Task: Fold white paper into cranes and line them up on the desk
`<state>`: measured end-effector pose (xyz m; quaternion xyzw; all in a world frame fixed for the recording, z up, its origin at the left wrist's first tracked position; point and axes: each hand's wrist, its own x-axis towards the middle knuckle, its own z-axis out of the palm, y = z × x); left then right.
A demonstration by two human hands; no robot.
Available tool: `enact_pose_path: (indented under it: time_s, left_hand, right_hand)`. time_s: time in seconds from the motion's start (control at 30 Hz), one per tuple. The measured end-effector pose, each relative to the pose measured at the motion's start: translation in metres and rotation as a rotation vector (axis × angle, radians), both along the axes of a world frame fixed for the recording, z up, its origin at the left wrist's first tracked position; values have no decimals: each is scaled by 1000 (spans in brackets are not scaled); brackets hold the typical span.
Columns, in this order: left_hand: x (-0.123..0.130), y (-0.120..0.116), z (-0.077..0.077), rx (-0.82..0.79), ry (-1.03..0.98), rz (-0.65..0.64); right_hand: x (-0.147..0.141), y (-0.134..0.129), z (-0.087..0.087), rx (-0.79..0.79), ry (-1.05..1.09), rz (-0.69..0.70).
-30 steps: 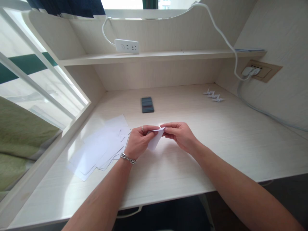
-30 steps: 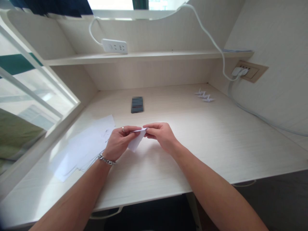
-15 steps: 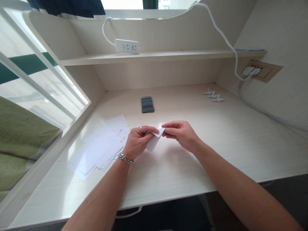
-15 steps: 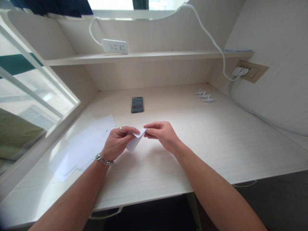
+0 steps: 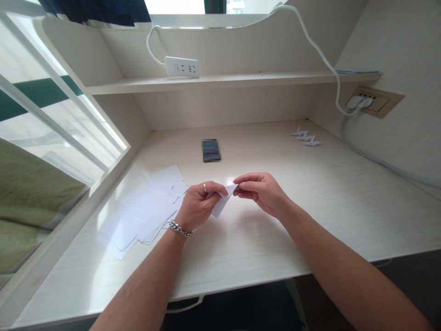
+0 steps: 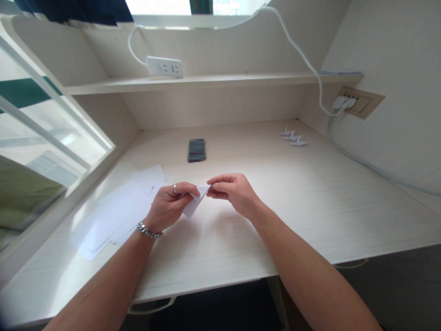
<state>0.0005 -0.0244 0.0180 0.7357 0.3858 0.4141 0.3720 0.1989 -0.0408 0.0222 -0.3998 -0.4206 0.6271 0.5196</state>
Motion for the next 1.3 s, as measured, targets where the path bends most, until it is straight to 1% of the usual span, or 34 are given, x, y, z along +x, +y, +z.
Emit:
enact_pose_path:
  time_s: [0.13,0.23,0.3,0.5,0.67,0.8,0.9,1.03,1.23,1.3]
  left_hand:
    - [0,-1,-1,52,46,-19]
    - [1,-2,-1,86,76,-42]
    - [1,-2,-1,97,85,-51]
    - [2,-2,-1,76,64,-67]
    - [2,-2,-1,57,55,-50]
    - [2,-1,-2,57,71,-10]
    - [1,-1,-2,56,82,-9]
    - [2,-1,-3,54,81,-17]
    - [2,-1,-4,20,65,-29]
    - [2,-1,-5,28,71,-37]
  right_hand:
    - [-1,0,0,38,-77,4]
    - [-3,1,-3,90,-179,-9]
    - [-4,2,-6,108,-207,-22]
    - [-4,2,-10,100,-180,-46]
    - [-3,1,-6,65,-151,-22]
    - [0,2,-2,46,-141,-70]
    - [2,3,-2,77,-182,-98]
    - [1,3,-5,145,-269,-67]
    - [-1,1,-4,175,-288,-64]
    - [-2,1,-4,184,-334,-32]
